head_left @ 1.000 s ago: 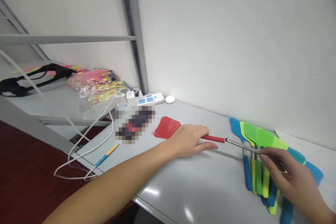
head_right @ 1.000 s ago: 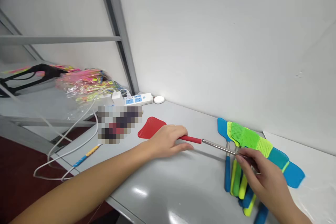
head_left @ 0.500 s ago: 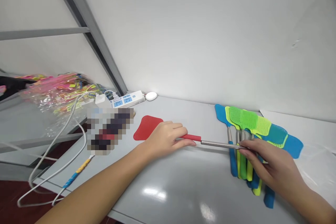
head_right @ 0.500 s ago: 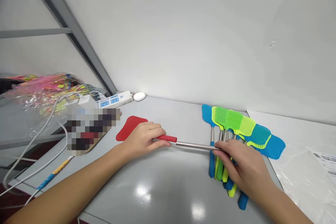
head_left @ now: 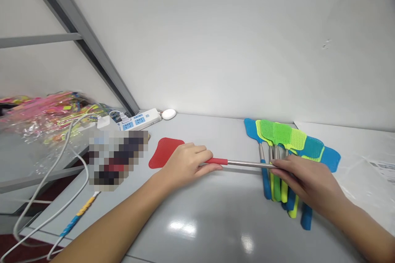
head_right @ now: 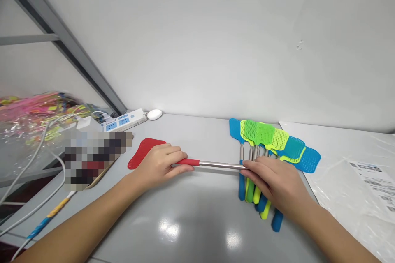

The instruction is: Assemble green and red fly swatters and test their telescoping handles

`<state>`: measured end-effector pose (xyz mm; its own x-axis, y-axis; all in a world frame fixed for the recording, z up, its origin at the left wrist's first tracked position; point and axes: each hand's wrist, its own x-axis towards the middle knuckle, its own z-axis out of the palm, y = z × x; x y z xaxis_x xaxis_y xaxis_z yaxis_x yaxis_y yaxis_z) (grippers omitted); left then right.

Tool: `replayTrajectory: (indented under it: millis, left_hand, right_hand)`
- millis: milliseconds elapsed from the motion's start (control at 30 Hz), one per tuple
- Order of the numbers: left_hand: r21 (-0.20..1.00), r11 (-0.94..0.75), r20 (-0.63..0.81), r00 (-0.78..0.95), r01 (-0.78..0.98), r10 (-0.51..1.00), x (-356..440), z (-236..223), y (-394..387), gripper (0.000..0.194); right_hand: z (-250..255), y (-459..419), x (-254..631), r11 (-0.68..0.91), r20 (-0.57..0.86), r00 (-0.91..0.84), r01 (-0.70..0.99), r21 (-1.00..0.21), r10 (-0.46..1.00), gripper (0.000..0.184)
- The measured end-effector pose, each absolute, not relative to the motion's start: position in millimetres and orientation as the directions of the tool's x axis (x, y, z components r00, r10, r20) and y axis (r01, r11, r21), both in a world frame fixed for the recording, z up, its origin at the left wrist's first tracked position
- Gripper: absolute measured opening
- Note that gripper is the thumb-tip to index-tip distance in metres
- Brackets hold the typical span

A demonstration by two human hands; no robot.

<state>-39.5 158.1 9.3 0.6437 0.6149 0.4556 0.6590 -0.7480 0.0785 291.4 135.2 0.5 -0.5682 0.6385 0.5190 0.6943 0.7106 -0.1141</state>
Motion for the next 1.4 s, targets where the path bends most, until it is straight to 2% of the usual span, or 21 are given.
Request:
replayTrajectory:
  millis: [133,233,333,400,500,567,667,900,1067,1300,1400]
  left_hand:
    - [0.093,-0.765,0.430,0.667,0.637,0.608,-28,7,152,0.040]
    - [0.190,-0.780,0.415,0.671,0.596,0.614,-14,6,141,0.034]
    - [0.395,-0.756,0.421,0.629,0.522,0.654,-3,5,130,0.028]
    - [0.570,-0.700,0.430,0.570,0.431,0.700,-1,7,126,0.032]
    - [0.833,-0.524,0.392,0.478,0.177,0.786,-4,11,127,0.049]
    - [0.937,-0.349,0.317,0.451,-0.015,0.834,-8,15,132,0.060]
    - [0.964,-0.195,0.256,0.428,-0.181,0.867,-12,17,142,0.068]
    - [0.946,0.044,0.110,0.447,-0.321,0.888,-13,15,146,0.085]
    - [0.947,0.046,0.089,0.394,-0.318,0.915,-14,21,140,0.092]
    - [0.910,0.034,0.116,0.332,-0.414,0.936,-20,26,140,0.091]
    - [0.940,0.020,0.113,0.366,-0.341,0.924,-19,27,139,0.080]
  right_hand:
    - [0,131,282,0.741,0.538,-0.605,0.669,-0.055,0.586,0.012]
    - [-1,124,272,0.755,0.527,-0.614,0.650,-0.086,0.588,0.012]
    - [-1,117,264,0.744,0.508,-0.606,0.660,-0.109,0.612,0.012]
    - [1,114,261,0.725,0.496,-0.600,0.683,-0.092,0.628,0.014]
    - [3,112,258,0.692,0.421,-0.604,0.716,-0.086,0.677,0.020]
    - [3,112,257,0.676,0.352,-0.612,0.732,-0.086,0.708,0.023]
    - [1,113,252,0.680,0.308,-0.639,0.733,-0.036,0.705,0.021]
    - [7,116,234,0.737,0.284,-0.728,0.669,0.098,0.624,0.015]
    - [21,113,216,0.745,0.301,-0.749,0.649,0.155,0.590,0.022]
    - [26,110,194,0.726,0.307,-0.753,0.651,0.223,0.582,0.021]
    - [29,116,197,0.743,0.288,-0.770,0.632,0.220,0.570,0.021]
